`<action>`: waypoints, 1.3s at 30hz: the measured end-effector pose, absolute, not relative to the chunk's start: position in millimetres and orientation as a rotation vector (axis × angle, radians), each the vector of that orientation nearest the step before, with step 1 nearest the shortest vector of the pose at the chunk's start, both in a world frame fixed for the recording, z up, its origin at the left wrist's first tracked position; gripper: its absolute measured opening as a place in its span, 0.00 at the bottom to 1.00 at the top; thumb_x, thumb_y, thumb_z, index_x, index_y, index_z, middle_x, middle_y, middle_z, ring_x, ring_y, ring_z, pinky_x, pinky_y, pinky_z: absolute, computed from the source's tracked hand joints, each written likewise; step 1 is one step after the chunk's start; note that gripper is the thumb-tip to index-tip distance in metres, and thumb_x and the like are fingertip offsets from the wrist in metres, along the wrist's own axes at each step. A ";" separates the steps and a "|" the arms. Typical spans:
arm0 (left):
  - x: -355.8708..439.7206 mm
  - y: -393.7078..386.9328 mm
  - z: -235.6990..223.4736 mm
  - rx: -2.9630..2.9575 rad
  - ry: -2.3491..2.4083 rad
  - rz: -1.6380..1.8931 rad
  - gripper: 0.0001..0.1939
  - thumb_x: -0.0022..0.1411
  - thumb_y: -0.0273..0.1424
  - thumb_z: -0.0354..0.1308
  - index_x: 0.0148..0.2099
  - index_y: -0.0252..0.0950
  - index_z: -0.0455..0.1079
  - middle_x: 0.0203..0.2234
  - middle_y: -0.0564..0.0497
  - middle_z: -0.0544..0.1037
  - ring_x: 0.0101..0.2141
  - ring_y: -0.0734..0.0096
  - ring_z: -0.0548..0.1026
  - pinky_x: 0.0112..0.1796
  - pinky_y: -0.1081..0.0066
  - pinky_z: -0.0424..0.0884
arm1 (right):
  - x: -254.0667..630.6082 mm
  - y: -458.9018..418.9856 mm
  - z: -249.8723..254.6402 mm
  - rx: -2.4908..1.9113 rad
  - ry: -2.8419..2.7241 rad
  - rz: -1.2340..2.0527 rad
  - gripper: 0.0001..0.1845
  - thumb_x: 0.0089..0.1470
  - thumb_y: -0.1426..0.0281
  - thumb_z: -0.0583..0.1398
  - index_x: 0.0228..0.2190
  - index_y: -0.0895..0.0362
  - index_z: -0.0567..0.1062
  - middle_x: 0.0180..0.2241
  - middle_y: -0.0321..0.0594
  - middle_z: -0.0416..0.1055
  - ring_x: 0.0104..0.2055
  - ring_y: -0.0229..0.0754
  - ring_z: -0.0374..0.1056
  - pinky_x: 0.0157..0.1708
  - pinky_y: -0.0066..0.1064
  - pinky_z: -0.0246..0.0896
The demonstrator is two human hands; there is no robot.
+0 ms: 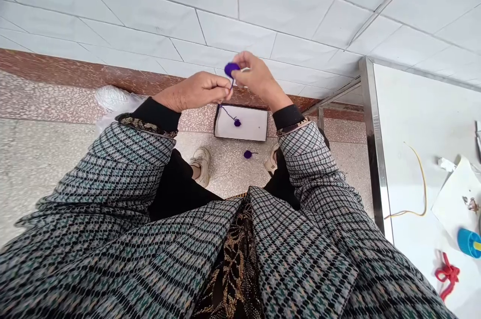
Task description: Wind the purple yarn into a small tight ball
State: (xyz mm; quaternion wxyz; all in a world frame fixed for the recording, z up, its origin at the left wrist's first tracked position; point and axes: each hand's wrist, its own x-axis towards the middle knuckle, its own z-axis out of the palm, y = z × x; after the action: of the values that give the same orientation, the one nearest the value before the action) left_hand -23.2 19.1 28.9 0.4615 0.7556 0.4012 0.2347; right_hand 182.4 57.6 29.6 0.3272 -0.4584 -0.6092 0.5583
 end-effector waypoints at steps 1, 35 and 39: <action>-25.3 20.5 28.6 1.852 1.017 0.601 0.10 0.64 0.23 0.55 0.29 0.36 0.71 0.24 0.53 0.72 0.27 0.71 0.69 0.35 0.71 0.66 | 185.0 55.8 28.2 -1.230 -1.733 1.460 0.13 0.61 0.82 0.69 0.37 0.57 0.72 0.33 0.31 0.71 0.34 0.35 0.70 0.36 0.24 0.68; -26.9 18.9 38.5 1.769 1.049 0.675 0.10 0.63 0.24 0.56 0.29 0.37 0.70 0.24 0.53 0.71 0.27 0.72 0.70 0.35 0.71 0.68 | 195.5 50.6 32.3 -1.185 -1.838 1.669 0.18 0.52 0.81 0.74 0.35 0.56 0.72 0.30 0.30 0.72 0.30 0.35 0.68 0.31 0.23 0.66; -30.9 25.5 33.9 1.749 1.174 0.721 0.13 0.66 0.22 0.54 0.28 0.37 0.68 0.22 0.54 0.68 0.25 0.73 0.67 0.34 0.71 0.65 | 201.1 48.0 40.7 -0.849 -1.580 1.859 0.23 0.51 0.69 0.79 0.39 0.55 0.72 0.37 0.33 0.75 0.32 0.33 0.70 0.32 0.23 0.71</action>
State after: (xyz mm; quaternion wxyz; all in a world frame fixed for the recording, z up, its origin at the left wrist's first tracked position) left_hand -30.9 25.5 33.9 0.4418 0.7047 0.4730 0.2906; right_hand 201.1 48.0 40.7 0.2755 -0.3158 -0.5880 0.6918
